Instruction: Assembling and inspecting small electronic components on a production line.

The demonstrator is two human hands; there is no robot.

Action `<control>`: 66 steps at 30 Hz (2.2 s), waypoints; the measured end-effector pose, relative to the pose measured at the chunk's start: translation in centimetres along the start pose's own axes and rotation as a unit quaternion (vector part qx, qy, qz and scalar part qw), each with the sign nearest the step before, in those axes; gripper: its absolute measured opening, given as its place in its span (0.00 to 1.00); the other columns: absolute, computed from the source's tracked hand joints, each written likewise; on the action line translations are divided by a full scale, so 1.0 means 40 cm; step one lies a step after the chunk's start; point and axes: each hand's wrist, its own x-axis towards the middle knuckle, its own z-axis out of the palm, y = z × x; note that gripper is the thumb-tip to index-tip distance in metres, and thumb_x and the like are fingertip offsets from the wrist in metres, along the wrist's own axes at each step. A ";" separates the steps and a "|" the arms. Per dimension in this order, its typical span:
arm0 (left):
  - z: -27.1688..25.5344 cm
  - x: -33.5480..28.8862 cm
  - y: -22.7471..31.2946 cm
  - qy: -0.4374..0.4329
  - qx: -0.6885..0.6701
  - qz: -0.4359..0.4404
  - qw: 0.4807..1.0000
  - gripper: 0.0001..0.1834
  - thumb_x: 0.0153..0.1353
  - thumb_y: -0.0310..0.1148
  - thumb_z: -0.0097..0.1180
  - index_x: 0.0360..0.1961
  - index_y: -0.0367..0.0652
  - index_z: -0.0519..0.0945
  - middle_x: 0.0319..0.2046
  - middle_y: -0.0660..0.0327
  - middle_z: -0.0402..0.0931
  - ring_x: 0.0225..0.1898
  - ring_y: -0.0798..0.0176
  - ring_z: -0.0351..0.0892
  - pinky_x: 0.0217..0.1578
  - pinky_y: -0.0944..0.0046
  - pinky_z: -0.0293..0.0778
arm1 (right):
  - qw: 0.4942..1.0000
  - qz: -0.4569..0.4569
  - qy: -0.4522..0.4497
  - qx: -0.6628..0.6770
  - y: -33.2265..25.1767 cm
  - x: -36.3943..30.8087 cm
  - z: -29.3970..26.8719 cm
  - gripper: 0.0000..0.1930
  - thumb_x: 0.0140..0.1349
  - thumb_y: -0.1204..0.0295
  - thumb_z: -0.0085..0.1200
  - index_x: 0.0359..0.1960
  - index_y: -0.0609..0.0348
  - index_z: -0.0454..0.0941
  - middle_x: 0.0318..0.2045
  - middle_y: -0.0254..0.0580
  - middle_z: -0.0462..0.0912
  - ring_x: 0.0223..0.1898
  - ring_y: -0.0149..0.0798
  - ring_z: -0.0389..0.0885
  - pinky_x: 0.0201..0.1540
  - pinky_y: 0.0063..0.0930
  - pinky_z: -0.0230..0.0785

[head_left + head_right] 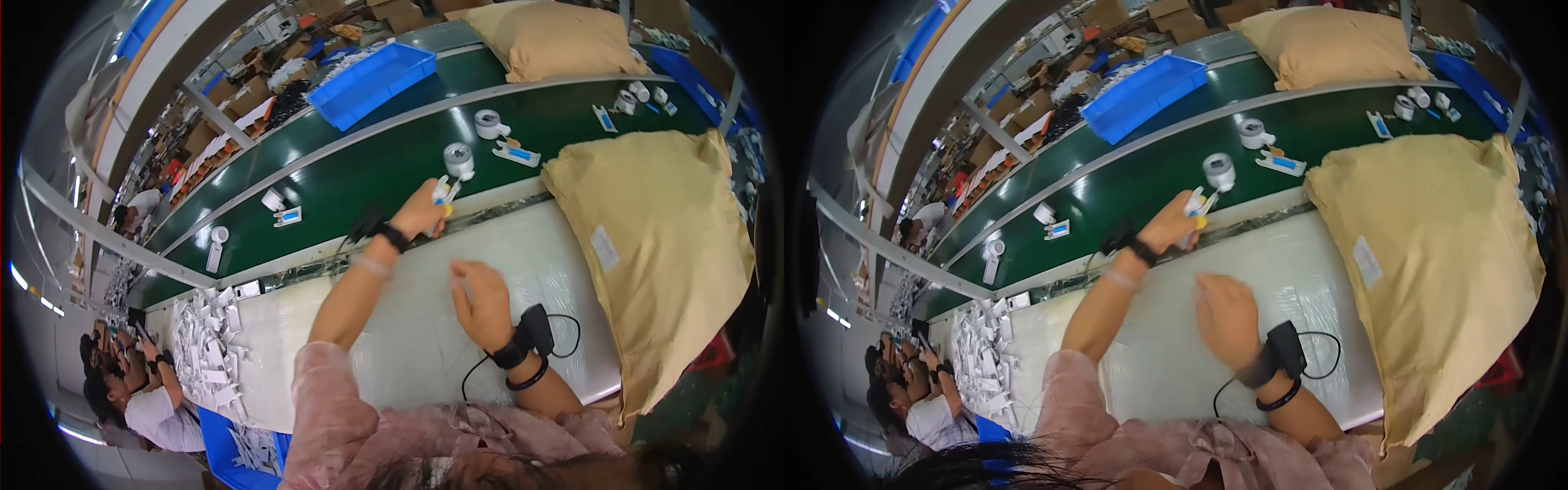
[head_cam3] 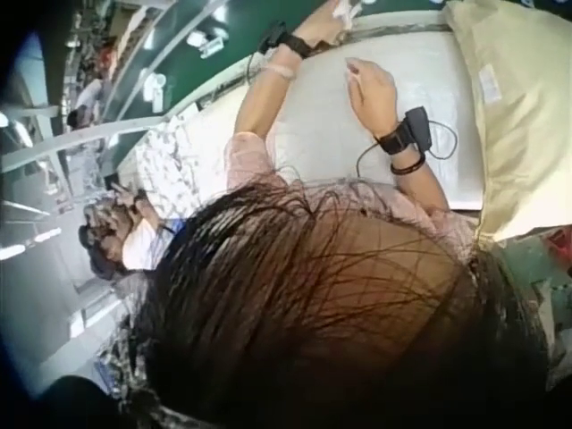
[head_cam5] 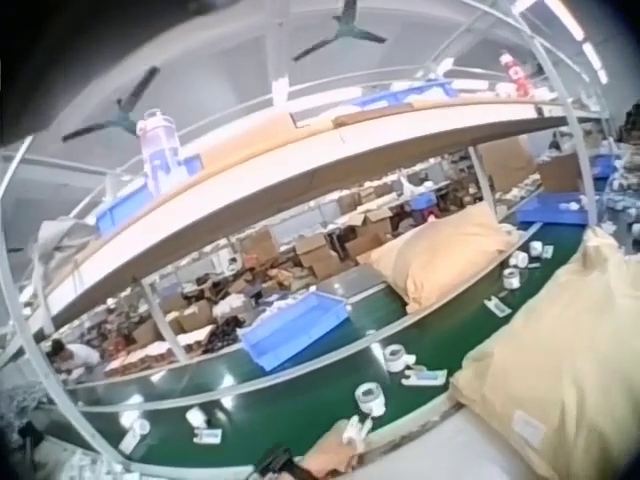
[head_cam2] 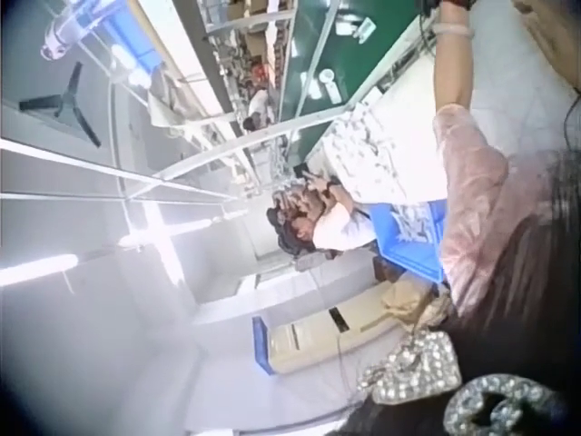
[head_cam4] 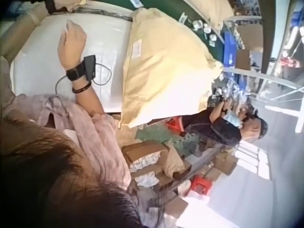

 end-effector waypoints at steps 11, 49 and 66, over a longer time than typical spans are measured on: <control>-0.003 -0.429 0.048 -0.277 0.026 -0.036 0.960 0.21 0.67 0.31 0.47 0.61 0.44 0.65 0.29 0.67 0.72 0.22 0.75 0.70 0.24 0.72 0.67 | 0.991 -0.104 -0.089 0.005 0.026 0.020 0.015 0.33 0.39 0.83 0.59 0.54 0.50 0.75 0.58 0.47 0.70 0.64 0.55 0.64 0.64 0.49 0.56; 0.138 -0.555 -0.095 0.078 -0.352 0.083 0.929 0.17 0.70 0.32 0.42 0.58 0.40 0.66 0.38 0.54 0.76 0.27 0.63 0.78 0.25 0.62 0.78 | 0.997 -0.079 -0.001 0.023 -0.042 -0.013 0.030 0.07 0.55 0.80 0.62 0.35 0.61 0.80 0.25 0.41 0.82 0.29 0.38 0.82 0.50 0.35 0.71; 0.144 -0.554 -0.097 0.105 -0.302 0.081 0.944 0.23 0.58 0.20 0.38 0.57 0.38 0.65 0.34 0.56 0.75 0.25 0.66 0.76 0.24 0.64 0.78 | 0.986 -0.144 -0.041 0.068 -0.047 -0.021 0.042 0.11 0.48 0.83 0.63 0.34 0.58 0.80 0.34 0.41 0.83 0.35 0.44 0.81 0.40 0.35 0.71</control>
